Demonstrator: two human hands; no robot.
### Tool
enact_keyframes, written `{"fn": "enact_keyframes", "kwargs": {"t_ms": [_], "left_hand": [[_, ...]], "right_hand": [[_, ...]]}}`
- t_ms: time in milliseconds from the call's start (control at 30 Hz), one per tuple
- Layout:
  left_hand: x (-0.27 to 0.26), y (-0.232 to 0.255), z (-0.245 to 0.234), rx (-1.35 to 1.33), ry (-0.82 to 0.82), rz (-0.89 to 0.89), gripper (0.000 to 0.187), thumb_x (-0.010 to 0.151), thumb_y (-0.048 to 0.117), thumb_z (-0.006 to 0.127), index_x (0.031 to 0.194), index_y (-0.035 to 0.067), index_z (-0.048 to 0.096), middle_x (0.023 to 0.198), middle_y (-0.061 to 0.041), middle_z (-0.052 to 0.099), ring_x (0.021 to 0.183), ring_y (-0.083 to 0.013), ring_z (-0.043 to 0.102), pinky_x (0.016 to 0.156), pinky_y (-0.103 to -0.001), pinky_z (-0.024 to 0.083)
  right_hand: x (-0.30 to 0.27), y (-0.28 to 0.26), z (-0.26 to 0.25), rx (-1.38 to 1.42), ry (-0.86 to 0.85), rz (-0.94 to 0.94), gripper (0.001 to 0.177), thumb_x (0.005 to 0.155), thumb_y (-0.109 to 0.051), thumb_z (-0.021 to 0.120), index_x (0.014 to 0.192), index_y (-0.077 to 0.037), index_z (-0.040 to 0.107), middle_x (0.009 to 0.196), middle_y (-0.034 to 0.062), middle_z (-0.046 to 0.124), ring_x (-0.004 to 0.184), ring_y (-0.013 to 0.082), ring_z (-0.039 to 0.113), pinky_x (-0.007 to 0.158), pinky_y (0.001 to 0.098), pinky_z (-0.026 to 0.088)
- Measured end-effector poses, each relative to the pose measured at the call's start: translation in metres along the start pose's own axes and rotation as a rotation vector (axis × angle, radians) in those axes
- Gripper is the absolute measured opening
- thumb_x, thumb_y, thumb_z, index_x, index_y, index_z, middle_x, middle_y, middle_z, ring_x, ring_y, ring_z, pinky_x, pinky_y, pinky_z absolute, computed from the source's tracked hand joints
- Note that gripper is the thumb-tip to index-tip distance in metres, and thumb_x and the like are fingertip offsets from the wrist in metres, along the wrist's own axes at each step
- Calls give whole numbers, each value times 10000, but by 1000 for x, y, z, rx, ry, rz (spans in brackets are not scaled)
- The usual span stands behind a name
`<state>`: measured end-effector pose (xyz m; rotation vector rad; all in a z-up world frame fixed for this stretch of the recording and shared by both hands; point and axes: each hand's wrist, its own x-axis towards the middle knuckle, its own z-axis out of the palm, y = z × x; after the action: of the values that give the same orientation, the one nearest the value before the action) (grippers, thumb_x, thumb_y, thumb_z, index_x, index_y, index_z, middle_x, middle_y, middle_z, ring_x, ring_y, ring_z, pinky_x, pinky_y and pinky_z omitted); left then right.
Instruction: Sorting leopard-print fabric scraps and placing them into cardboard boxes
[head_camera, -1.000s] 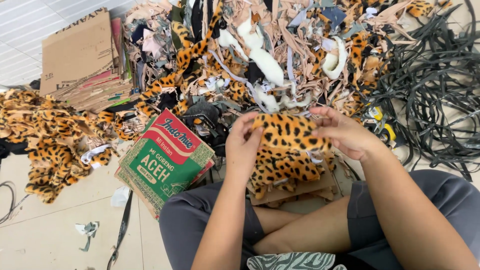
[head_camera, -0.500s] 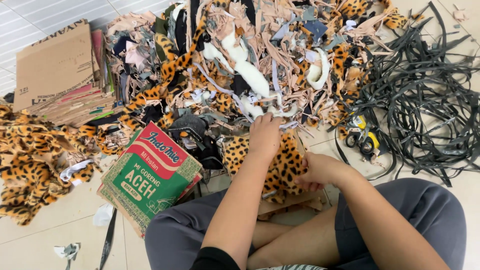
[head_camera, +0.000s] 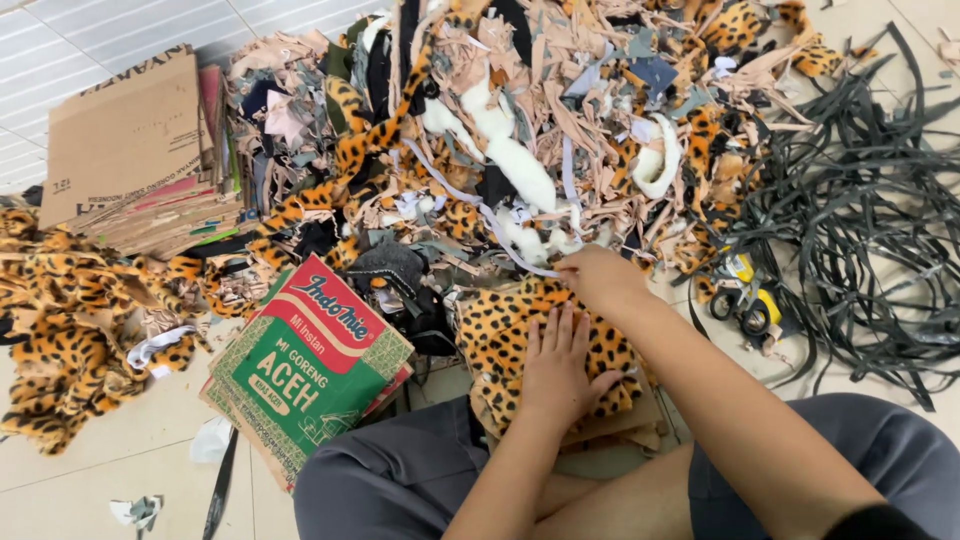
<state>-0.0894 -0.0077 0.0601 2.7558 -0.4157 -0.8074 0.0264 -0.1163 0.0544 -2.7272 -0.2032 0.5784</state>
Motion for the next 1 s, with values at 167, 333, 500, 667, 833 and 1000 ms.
{"fn": "enact_keyframes", "kwargs": {"t_ms": [167, 333, 500, 667, 833, 1000], "left_hand": [[3, -8, 8, -74, 55, 22, 935, 930, 684, 383, 1617, 76, 201, 1707, -169, 94, 1578, -322, 46, 1262, -512, -101], [8, -14, 20, -128, 62, 50, 930, 931, 675, 377, 1625, 82, 195, 1714, -165, 74, 1579, -331, 46, 1254, -528, -86], [8, -21, 25, -271, 286, 115, 766, 1027, 580, 326, 1569, 38, 312, 1680, -213, 184, 1557, -367, 144, 1251, -543, -7], [15, -53, 25, -225, 400, -111, 555, 1094, 361, 323, 1564, 66, 325, 1677, -171, 208, 1549, -335, 163, 1241, -535, 13], [29, -87, 66, -229, 436, -230, 607, 1076, 405, 286, 1610, 120, 240, 1708, -119, 130, 1562, -307, 115, 1245, -524, -19], [36, -91, 83, -242, 531, -182, 615, 1095, 395, 315, 1643, 142, 200, 1714, -113, 108, 1563, -304, 76, 1231, -530, -5]], "right_hand": [[49, 4, 27, -74, -51, 41, 284, 930, -405, 643, 1129, -260, 785, 1101, 109, 740, 1088, 341, 711, 886, 503, 597], [34, 4, -28, -50, 16, 5, 234, 928, -303, 650, 1069, -208, 810, 1104, 187, 760, 1108, 409, 699, 951, 529, 570], [24, 29, -57, -46, 455, 7, 436, 907, -183, 724, 1333, -247, 655, 1170, 115, 623, 1052, 423, 673, 829, 573, 594], [-32, -12, 11, 24, 115, -173, 326, 1000, -249, 546, 1280, -180, 698, 1222, 144, 694, 1185, 373, 650, 1007, 488, 524], [-19, 7, 103, -63, 37, -278, 690, 1049, -562, 315, 1622, -191, 218, 1697, 37, 184, 1548, 274, 171, 1256, 482, 102], [-17, 9, 120, -128, 137, -245, 695, 1054, -530, 311, 1643, -197, 153, 1719, 17, 89, 1559, 239, 87, 1250, 464, 25]]}}
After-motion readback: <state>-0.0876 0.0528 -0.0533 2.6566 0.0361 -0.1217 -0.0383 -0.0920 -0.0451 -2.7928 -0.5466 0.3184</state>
